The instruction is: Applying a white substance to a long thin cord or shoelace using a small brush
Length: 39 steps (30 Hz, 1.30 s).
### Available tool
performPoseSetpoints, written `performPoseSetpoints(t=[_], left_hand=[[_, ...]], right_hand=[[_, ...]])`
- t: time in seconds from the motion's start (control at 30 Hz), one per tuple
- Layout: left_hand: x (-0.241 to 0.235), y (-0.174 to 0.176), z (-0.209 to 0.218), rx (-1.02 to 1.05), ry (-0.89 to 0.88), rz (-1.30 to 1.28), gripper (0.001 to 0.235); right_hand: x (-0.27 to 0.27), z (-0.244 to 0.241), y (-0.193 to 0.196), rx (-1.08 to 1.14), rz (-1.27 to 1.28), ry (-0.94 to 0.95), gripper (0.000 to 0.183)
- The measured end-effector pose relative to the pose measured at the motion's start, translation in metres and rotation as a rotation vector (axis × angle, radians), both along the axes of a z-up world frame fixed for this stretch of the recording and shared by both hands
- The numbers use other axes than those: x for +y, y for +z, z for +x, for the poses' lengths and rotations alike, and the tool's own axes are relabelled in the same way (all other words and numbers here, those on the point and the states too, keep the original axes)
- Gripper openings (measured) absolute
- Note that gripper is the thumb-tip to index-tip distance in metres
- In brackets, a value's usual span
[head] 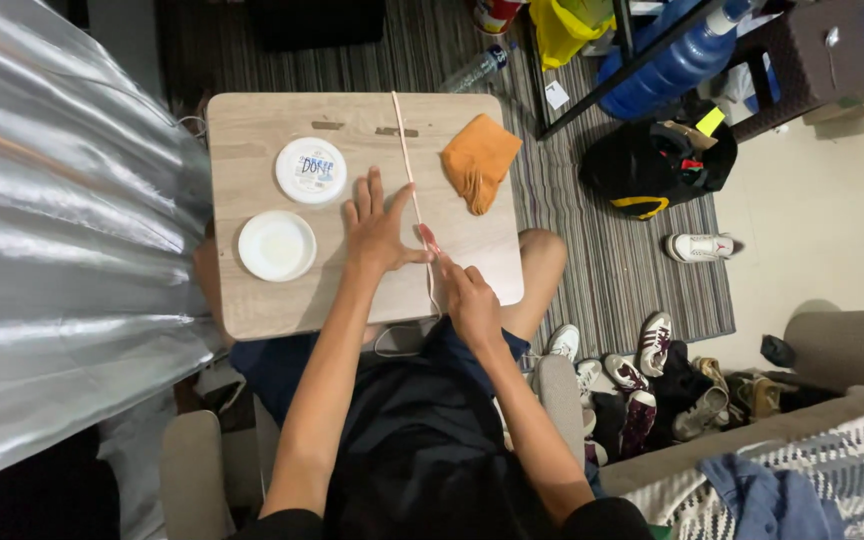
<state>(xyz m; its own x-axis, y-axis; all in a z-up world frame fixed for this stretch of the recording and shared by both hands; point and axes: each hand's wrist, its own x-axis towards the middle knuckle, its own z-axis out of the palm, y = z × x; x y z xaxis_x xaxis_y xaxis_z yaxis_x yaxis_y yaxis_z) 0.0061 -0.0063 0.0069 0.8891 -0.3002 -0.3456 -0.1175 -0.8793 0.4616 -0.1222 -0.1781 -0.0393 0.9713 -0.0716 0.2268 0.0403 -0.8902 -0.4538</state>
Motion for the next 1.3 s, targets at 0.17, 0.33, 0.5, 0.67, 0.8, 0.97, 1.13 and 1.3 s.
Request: performPoseSetpoints(t=[0.17,0.33,0.5,0.67,0.8,0.97,1.13,1.3], left_hand=[[0.001,-0.010,0.001,0.006,0.009,-0.017,0.125],[0.000,-0.015,0.002,0.010,0.006,-0.030,0.131],[0.000,-0.016,0.004,0.019,0.010,-0.037,0.131],[0.000,-0.013,0.003,0.029,0.004,-0.043,0.129],[0.000,-0.012,0.005,0.051,0.014,-0.036,0.129],[0.000,-0.007,0.004,0.054,0.028,-0.032,0.127],[0.000,-0.012,0.007,0.075,0.020,-0.030,0.132],[0.000,-0.004,0.007,0.092,0.020,-0.020,0.130]], right_hand=[[0.007,0.007,-0.009,0.001,-0.028,0.003,0.025],[0.010,0.029,-0.017,0.033,-0.021,-0.001,0.028],[0.014,0.035,-0.025,0.027,-0.043,-0.007,0.031],[0.004,0.005,-0.036,0.037,-0.073,-0.004,0.035],[0.014,0.010,-0.014,0.054,-0.064,-0.007,0.034],[0.021,0.045,0.001,0.050,-0.061,0.012,0.033],[0.014,0.025,-0.012,0.044,-0.090,0.019,0.028],[0.008,0.016,-0.015,0.035,-0.046,0.036,0.024]])
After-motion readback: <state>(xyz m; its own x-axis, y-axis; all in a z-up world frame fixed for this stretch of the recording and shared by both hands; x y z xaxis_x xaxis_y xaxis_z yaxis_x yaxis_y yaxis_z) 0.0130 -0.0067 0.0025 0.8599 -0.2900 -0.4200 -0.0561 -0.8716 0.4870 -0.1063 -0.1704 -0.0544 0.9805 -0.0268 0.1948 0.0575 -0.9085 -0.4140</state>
